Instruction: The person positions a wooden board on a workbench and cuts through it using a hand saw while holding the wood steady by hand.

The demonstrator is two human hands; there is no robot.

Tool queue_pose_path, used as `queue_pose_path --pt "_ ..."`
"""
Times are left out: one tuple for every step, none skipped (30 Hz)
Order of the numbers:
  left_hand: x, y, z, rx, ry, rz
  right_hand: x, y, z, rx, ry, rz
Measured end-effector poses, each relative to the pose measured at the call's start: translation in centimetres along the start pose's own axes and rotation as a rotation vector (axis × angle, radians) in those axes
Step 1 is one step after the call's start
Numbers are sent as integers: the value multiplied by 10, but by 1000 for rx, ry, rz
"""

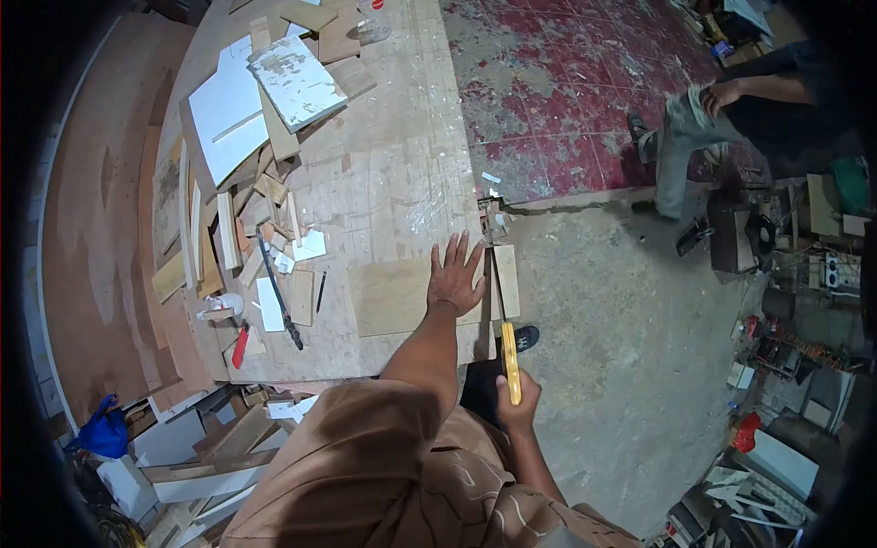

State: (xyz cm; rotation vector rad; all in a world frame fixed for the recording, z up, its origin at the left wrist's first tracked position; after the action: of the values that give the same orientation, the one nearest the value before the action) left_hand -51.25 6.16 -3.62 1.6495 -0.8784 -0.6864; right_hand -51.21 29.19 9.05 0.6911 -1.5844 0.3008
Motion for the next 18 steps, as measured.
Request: queue_pose_path --pt "0 0 -1 1 -4 -6 3 5 -5 6 -41 13" --pt "0 -1 -3 5 -1 -11 4 8 -8 8 -83 26" --pt "0 -1 -2 6 -2 -11 8 8 -1 16 -28 22" --pt "0 -1 -1 6 -3 -10 7 4 9 16 -27 18" --pt "1 -1 -1 6 -3 -11 5 -3 21 20 16 2" --pt "0 -1 -2 3 -1 -4 3 -10 33 22 59 -15" --pt "0 0 -1 -2 -1 4 -8 -18 46 12 51 -18" --pt "0 1 -1 -2 -6 4 -19 -27 60 0 44 -20" --pt "0 2 0 25 -8 29 -23 -37 76 -6 76 -26" --pt "0 2 -1 55 -10 54 -25 -43 84 -11 105 -33" --pt "0 2 -1 63 -7 56 -27 -46 85 -17 103 -31" --pt "-1 2 -1 62 -14 58 -29 -48 86 -23 80 -8" --pt "0 2 -1 30 -5 43 -31 -47 85 -30 57 13" --pt "-1 2 -2 -2 3 25 -30 -41 78 -38 56 9" --pt "-2 0 -2 -9 10 25 -28 -34 68 -42 47 27" --pt "-2 -1 -2 -15 4 26 -22 -28 56 -43 38 46" --pt "-1 -2 -2 -26 5 23 -15 -20 41 -38 26 27" --pt "-1 -2 -2 -33 6 20 -4 -11 22 -32 11 7"
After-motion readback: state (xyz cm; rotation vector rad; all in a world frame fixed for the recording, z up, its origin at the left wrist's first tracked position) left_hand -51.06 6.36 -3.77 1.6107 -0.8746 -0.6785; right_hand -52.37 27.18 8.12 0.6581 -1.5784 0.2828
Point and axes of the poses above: each hand's wrist, its own z-axis towards the middle knuckle, its own y-axis out of the back of the hand, x = y × z, the point moved 5 cm from there along z, towards the middle knuckle, and after that the axes turned 14 degrees about z, right-handed, at the moved point
